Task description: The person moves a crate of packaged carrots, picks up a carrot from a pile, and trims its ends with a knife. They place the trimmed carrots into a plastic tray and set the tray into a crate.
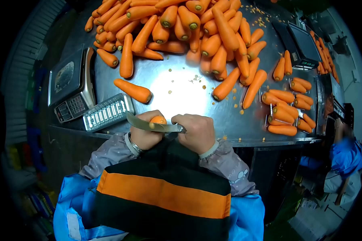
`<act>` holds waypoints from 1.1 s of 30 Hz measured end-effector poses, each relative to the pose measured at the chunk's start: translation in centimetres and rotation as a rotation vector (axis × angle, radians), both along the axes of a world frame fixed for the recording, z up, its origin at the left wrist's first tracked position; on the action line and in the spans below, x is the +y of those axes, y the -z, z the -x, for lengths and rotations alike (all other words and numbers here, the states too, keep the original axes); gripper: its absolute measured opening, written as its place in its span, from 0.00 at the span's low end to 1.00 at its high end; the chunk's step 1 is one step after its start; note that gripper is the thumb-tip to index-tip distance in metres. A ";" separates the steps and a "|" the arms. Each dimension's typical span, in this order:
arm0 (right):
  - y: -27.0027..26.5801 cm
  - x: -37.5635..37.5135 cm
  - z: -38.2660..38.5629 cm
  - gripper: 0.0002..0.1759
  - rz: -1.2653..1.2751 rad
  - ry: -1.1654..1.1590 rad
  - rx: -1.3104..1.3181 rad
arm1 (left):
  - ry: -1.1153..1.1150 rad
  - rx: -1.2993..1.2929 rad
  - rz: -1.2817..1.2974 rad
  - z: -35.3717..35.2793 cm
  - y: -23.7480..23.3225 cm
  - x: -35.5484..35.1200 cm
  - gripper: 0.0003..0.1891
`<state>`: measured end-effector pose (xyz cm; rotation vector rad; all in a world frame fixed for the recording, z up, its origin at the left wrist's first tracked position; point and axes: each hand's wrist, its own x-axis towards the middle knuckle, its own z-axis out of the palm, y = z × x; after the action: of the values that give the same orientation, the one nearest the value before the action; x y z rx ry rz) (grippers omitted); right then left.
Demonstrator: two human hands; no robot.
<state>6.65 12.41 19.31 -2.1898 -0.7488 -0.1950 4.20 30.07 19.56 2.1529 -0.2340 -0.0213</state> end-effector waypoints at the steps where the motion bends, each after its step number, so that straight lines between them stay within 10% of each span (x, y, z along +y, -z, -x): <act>1: 0.1 0.1 0.1 0.09 0.015 -0.006 0.026 | 0.019 -0.022 -0.015 0.0 -0.2 0.0 0.04; 12: 1.4 -0.1 0.7 0.04 0.047 0.007 0.058 | -0.021 -0.096 -0.128 0.2 -0.2 -0.3 0.04; 15: 4.5 -3.6 0.2 0.06 0.426 0.226 0.316 | -0.036 -0.144 -0.187 0.5 -0.3 0.2 0.04; 21: 1.7 -1.8 1.4 0.15 -0.307 0.111 0.509 | -0.007 -0.103 -0.249 -0.3 0.8 -0.4 0.04; 25: 0.9 -1.5 1.7 0.19 -0.182 0.185 0.537 | 0.231 -0.056 -0.309 -2.4 1.7 -3.1 0.06; 29: 6.6 -7.1 2.1 0.16 -0.401 0.387 0.660 | 0.570 0.212 -0.165 -5.4 6.3 -5.4 0.35; 33: 7.6 -13.5 4.1 0.14 -0.587 0.683 0.976 | 0.316 0.377 -0.311 -11.3 6.4 -10.0 0.44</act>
<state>2.53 -1.13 11.67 -1.5880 0.5485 0.2814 15.48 20.10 13.12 2.3434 -0.3660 -0.6775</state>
